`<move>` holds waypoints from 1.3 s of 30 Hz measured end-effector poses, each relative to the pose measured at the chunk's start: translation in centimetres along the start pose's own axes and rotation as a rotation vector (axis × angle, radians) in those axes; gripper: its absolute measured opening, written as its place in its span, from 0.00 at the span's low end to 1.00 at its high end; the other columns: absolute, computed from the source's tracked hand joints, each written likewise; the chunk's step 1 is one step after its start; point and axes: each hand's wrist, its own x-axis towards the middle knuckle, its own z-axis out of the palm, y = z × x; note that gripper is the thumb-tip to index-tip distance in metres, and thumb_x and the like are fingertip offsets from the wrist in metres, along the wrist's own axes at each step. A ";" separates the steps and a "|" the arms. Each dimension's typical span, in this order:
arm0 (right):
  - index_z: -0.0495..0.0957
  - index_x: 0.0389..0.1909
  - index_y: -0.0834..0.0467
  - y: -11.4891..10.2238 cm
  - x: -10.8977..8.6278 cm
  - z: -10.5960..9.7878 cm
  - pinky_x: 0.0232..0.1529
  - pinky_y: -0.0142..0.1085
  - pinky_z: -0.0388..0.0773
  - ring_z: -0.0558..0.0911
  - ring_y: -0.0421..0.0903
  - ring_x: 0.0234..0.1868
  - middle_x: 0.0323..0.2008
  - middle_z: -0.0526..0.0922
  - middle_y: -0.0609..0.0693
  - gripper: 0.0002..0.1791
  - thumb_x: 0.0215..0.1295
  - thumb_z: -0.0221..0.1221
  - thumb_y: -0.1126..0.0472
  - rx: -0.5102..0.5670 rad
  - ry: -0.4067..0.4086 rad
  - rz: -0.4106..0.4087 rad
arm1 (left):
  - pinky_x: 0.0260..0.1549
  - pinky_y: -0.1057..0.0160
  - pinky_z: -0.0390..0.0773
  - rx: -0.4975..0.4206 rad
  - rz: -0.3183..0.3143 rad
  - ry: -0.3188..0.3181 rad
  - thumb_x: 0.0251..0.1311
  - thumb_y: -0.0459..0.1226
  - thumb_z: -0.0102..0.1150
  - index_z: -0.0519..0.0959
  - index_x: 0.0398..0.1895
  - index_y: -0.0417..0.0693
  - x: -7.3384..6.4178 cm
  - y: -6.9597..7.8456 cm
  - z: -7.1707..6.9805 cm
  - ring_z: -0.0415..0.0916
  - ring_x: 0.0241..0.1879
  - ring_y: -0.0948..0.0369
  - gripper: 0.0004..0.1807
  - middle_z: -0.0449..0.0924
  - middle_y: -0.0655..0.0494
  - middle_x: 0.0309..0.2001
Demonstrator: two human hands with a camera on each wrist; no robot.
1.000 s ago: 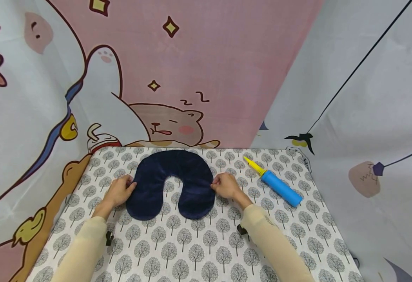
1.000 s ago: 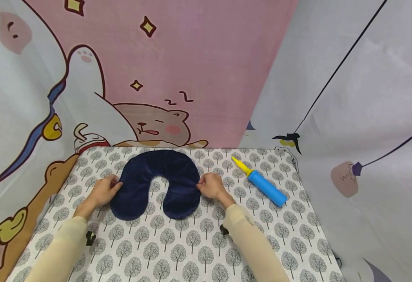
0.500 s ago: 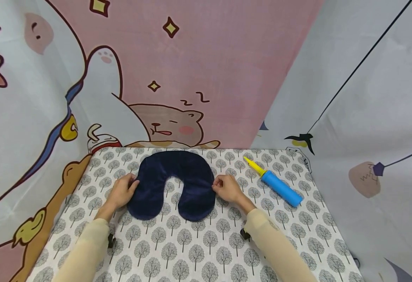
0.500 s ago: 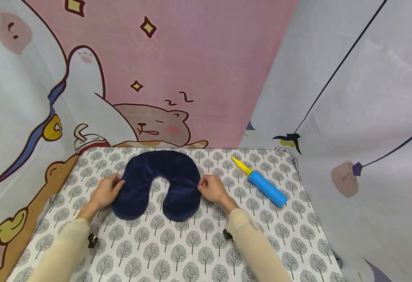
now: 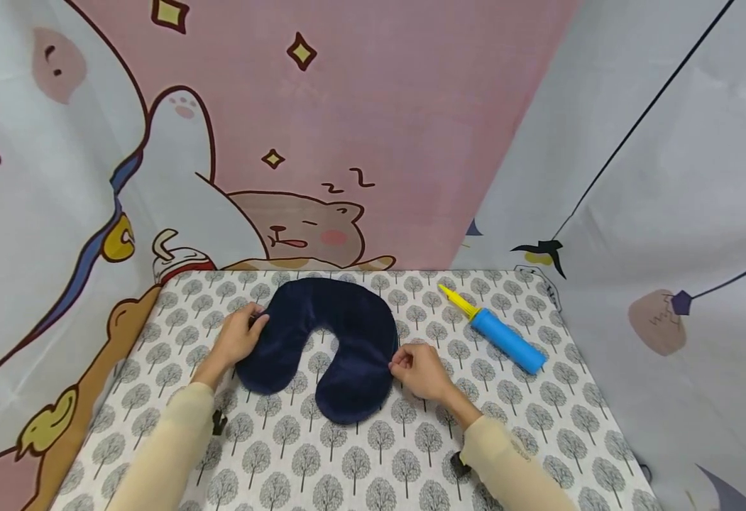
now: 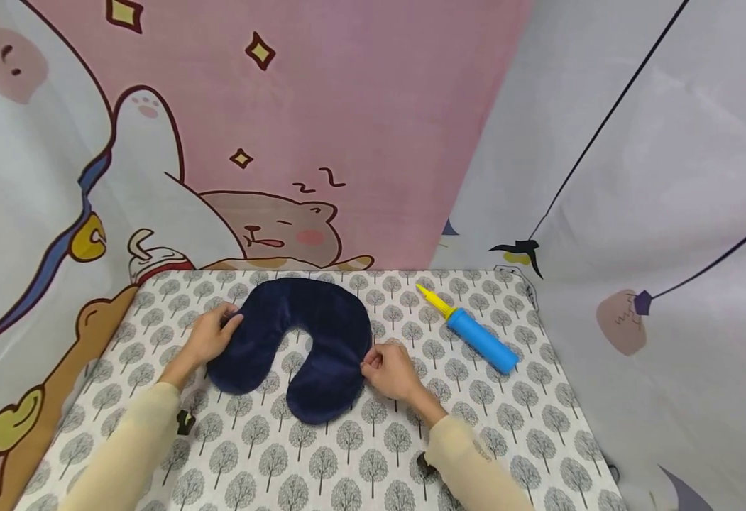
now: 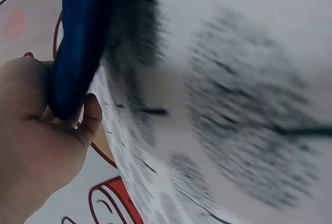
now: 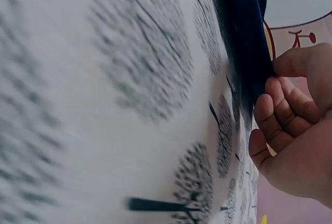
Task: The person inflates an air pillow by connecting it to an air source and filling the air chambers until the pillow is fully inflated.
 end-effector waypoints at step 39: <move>0.78 0.77 0.61 0.2 -0.1 -3.3 0.73 0.61 0.80 0.82 0.62 0.75 0.75 0.83 0.59 0.33 0.78 0.70 0.50 -0.193 -0.086 -0.200 | 0.74 0.28 0.75 0.096 0.056 -0.274 0.81 0.46 0.67 0.70 0.84 0.40 -2.3 13.6 -2.9 0.74 0.78 0.32 0.37 0.73 0.33 0.81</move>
